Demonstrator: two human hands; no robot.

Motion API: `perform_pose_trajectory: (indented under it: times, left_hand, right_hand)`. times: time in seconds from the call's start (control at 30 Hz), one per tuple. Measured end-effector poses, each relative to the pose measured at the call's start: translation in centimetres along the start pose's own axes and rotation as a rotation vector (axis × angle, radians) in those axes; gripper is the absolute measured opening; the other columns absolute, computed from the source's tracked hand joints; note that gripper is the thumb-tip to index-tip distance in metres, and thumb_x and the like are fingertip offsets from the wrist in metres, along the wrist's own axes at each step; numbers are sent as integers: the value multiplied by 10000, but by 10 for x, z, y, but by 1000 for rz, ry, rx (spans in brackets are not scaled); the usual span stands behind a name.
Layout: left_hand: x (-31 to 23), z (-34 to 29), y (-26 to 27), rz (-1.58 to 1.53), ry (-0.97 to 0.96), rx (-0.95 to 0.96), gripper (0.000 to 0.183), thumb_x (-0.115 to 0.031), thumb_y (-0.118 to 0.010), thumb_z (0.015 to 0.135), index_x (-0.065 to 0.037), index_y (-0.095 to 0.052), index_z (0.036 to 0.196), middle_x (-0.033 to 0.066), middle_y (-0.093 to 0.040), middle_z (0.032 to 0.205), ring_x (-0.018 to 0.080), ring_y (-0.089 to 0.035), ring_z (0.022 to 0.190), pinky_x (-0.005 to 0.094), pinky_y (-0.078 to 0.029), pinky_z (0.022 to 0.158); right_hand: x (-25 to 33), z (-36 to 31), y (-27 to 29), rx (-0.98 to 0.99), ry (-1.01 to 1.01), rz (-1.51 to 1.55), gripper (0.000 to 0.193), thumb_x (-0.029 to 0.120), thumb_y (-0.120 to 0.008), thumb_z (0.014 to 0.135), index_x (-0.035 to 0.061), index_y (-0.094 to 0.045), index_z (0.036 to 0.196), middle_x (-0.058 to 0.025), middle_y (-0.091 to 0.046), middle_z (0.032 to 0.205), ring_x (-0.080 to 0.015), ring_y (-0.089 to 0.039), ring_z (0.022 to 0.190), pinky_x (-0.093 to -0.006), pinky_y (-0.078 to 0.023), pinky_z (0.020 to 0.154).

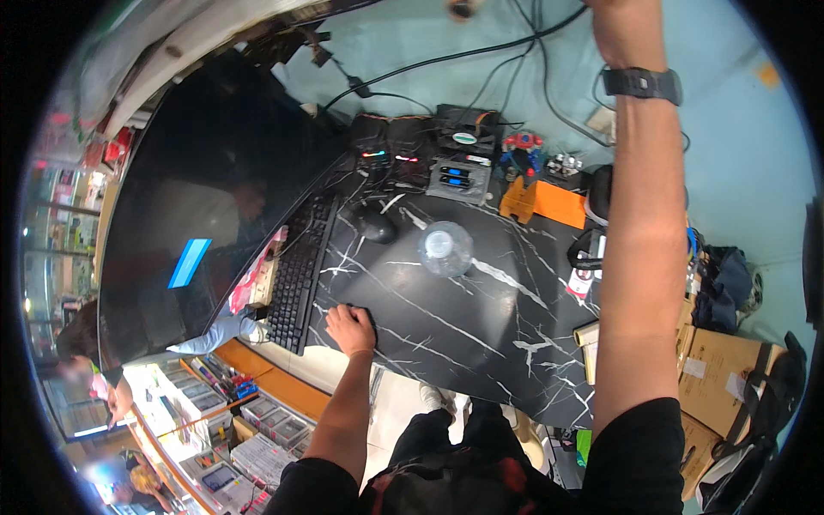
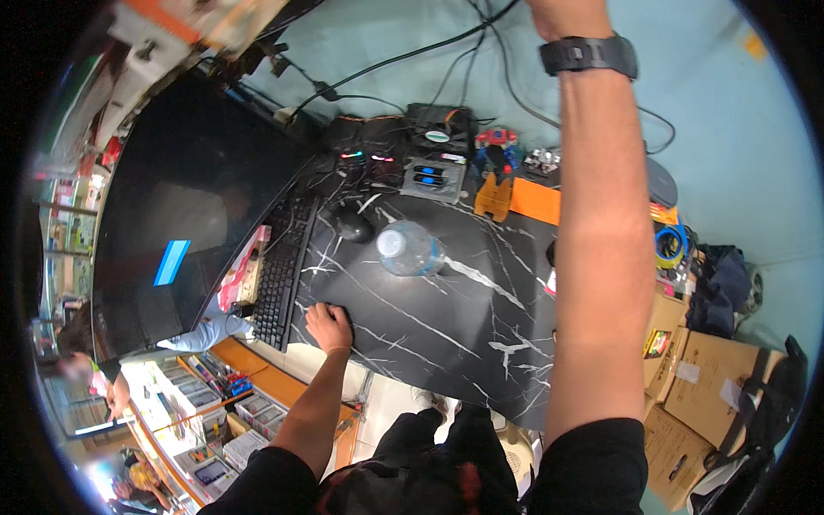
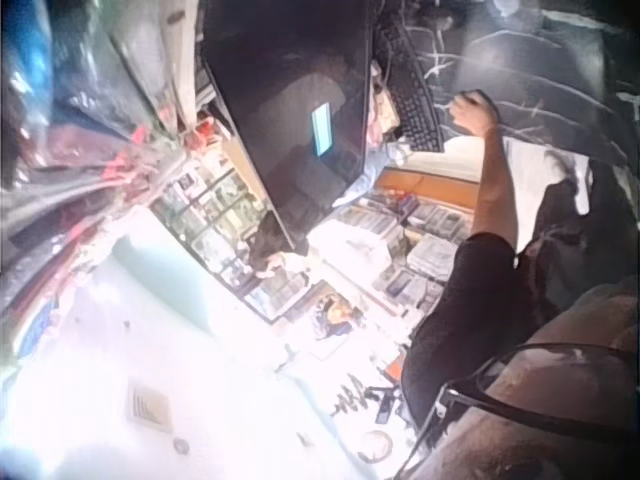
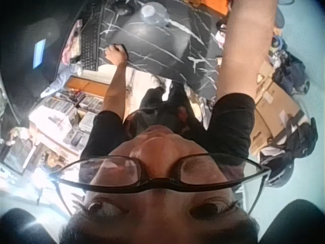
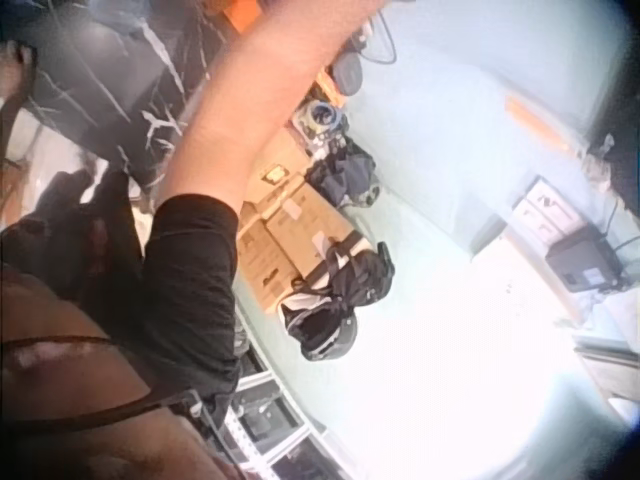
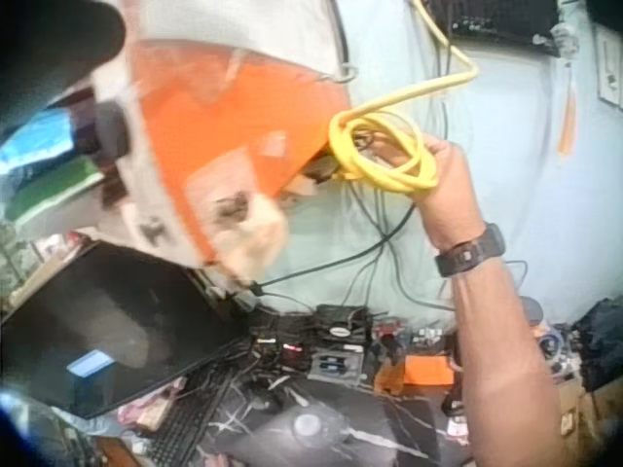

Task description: The person cleans a gray textured mat on a workbench using a yellow sponge, then moves to a marble-patterned desk to wipe the surface and a monitor with a cloth. The person also handles a computer mouse and a water bottle during the process.

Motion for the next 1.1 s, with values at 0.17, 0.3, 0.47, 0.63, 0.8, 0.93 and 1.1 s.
perform_pose_trajectory:
  times: [0.17,0.3,0.47,0.63,0.8,0.93,1.1]
  left_hand:
    - [5,-1,-5,-36,6,-28,162,-205,-584,903,-61,-527,856,139,-547,939,358,-535,950,493,-403,808]
    - [3,-1,0,-29,29,-1,168,-208,-583,903,-62,-522,847,139,-544,949,353,-531,952,486,-400,817]
    - [2,0,0,-18,33,21,153,-212,-592,882,-66,-549,875,131,-553,960,341,-536,957,478,-397,820]
    - [2,-3,2,-18,49,7,158,-217,-588,890,-64,-546,881,131,-560,977,344,-537,974,481,-401,831]
    - [4,-4,-3,-4,40,9,153,-203,-569,912,-54,-541,890,131,-563,981,355,-539,991,492,-412,844]
    - [1,-3,-2,-9,-6,-26,165,-210,-563,923,-51,-537,886,137,-555,981,361,-541,995,492,-411,834]
    - [5,-5,-4,26,-22,-18,171,-212,-555,924,-49,-527,880,139,-543,975,364,-535,992,497,-404,823]
  right_hand:
    - [0,-3,1,-16,-30,-49,251,114,-727,945,-45,-719,1140,-34,-740,1011,-64,-656,864,-206,-505,739]
    - [-4,-5,0,-3,9,-26,262,102,-703,953,-52,-708,1164,-42,-736,1039,-67,-655,884,-208,-504,757]
    - [14,-9,6,-135,49,-73,315,100,-691,950,-58,-693,1222,-69,-736,1089,-74,-664,909,-215,-515,772]
    - [-1,-14,21,-46,-248,-120,248,89,-704,905,19,-748,1138,41,-695,851,-19,-503,625,-197,-363,552]
    - [-7,-25,12,10,-287,-121,195,76,-685,914,37,-773,1084,61,-648,771,-23,-448,587,-213,-336,535]
    - [-3,-26,6,-26,-165,-140,184,97,-697,942,-3,-765,1081,8,-710,843,-48,-556,665,-238,-435,589]
    - [-1,-22,-11,-103,-104,26,241,154,-751,943,-45,-748,1078,-60,-759,911,-86,-653,784,-256,-513,694]
Point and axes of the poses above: each hand's wrist, its own z-axis towards the middle knuckle, its own y-axis out of the back of the hand, x = y × z, the point moved 4 cm from there along z, towards the middle knuckle
